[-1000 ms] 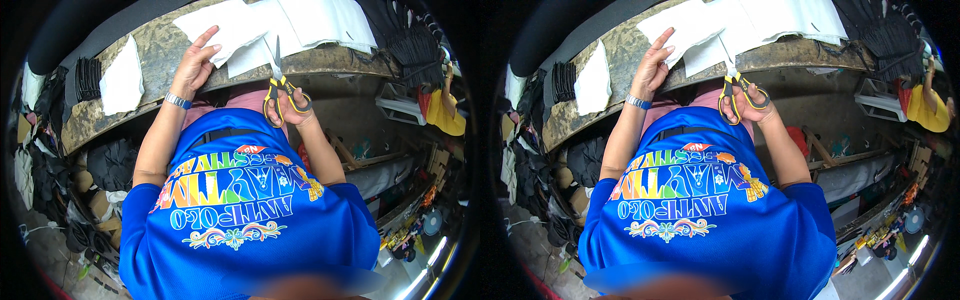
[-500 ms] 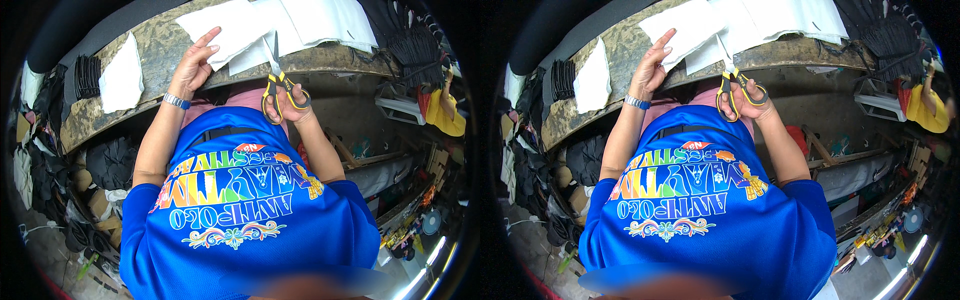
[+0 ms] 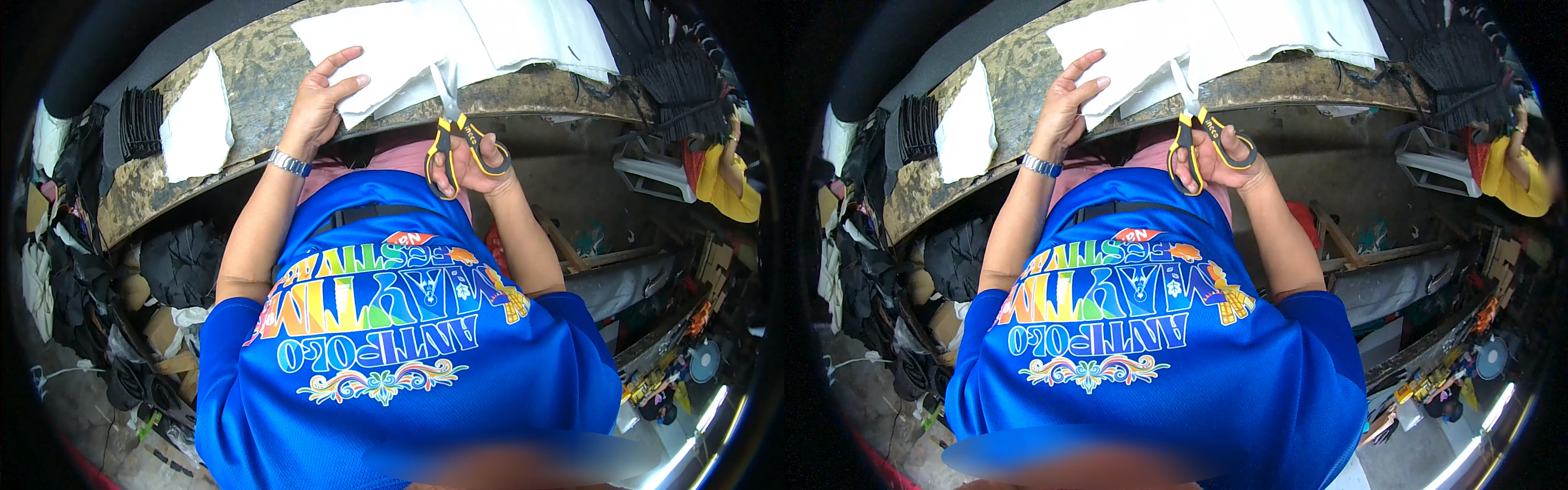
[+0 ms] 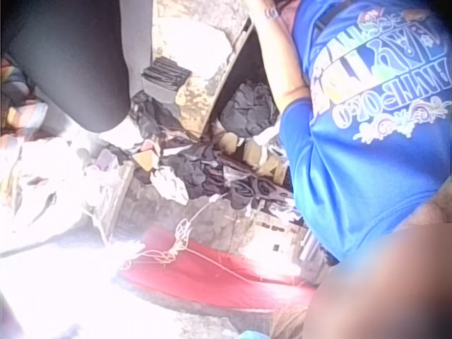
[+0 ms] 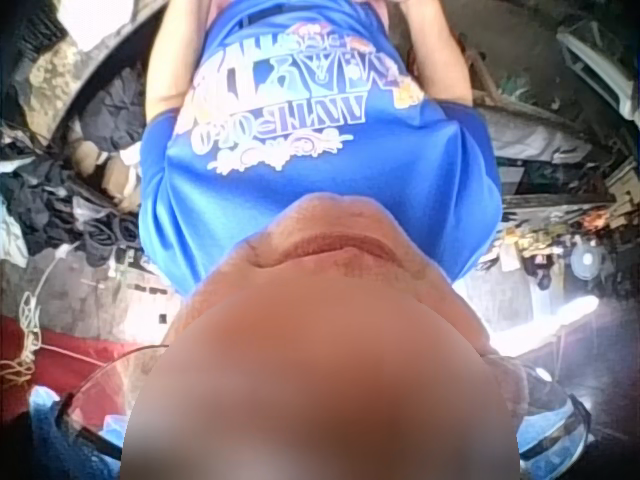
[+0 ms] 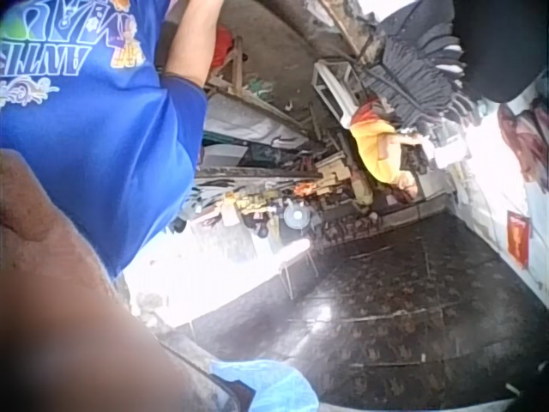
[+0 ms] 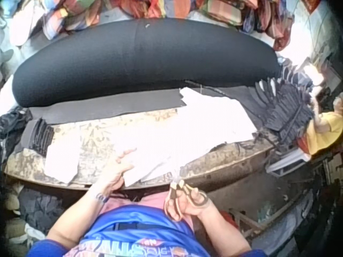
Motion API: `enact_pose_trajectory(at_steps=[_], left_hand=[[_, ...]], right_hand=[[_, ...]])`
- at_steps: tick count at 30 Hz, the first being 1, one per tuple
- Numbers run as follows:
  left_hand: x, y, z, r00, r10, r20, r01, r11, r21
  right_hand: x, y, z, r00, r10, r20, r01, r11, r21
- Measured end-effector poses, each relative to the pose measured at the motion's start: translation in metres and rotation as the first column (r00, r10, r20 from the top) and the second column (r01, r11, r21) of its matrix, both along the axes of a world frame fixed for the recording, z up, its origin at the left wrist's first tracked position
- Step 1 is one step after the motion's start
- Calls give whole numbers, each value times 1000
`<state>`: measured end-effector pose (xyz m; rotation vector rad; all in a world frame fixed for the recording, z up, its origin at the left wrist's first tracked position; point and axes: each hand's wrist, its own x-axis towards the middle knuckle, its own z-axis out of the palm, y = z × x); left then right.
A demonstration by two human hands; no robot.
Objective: The person uses yellow-handled scissors to cut white fabric pieces on a worktable. They repeatedly trim and separate sections, stacking the cut pieces to the side. The camera is head-mounted and shows the hands and work surface throughout.
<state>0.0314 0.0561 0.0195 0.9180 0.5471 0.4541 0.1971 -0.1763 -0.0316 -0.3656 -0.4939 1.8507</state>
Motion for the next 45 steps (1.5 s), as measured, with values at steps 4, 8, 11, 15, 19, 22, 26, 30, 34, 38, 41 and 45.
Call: enact_pose_trajectory(at_steps=[4,8,11,15,19,22,26,30,34,38,41,45], left_hand=[[-4,-1,2,999,-49,6,49,999,6],[-6,-1,3,995,-101,-13,102,994,39],[-4,-4,2,999,-51,11,50,995,82],[-3,-2,2,993,84,77,-89,994,62],[-6,2,2,996,62,59,-65,997,50],[-6,0,0,1000,-14,17,13,998,60],[-3,-1,-2,998,38,58,-40,998,39],[-2,3,-2,992,99,80,-101,995,22],[-2,1,-1,990,113,83,-114,993,6],[-3,-3,2,999,43,29,-45,997,55],[-4,-4,3,998,12,59,-13,1000,23],[-9,-5,2,997,-32,64,33,999,-6]], right_hand=[[-1,4,-4,997,-32,-72,35,999,36],[-6,11,-5,991,35,-126,-30,999,45],[-4,11,-4,988,75,-136,-72,997,26],[0,4,-2,992,47,-118,-47,999,3],[-1,-2,-4,993,13,-114,-15,1000,-24],[-2,3,-7,990,36,-138,-36,999,0],[-4,8,-8,986,45,-160,-48,999,-14],[-4,5,-9,978,75,-196,-81,996,-24],[-4,5,-9,976,101,-193,-107,994,-21],[-5,14,-7,981,64,-184,-68,998,-13],[-5,24,-7,986,24,-164,-23,1000,12],[-12,31,-10,982,-23,-185,32,999,44]])
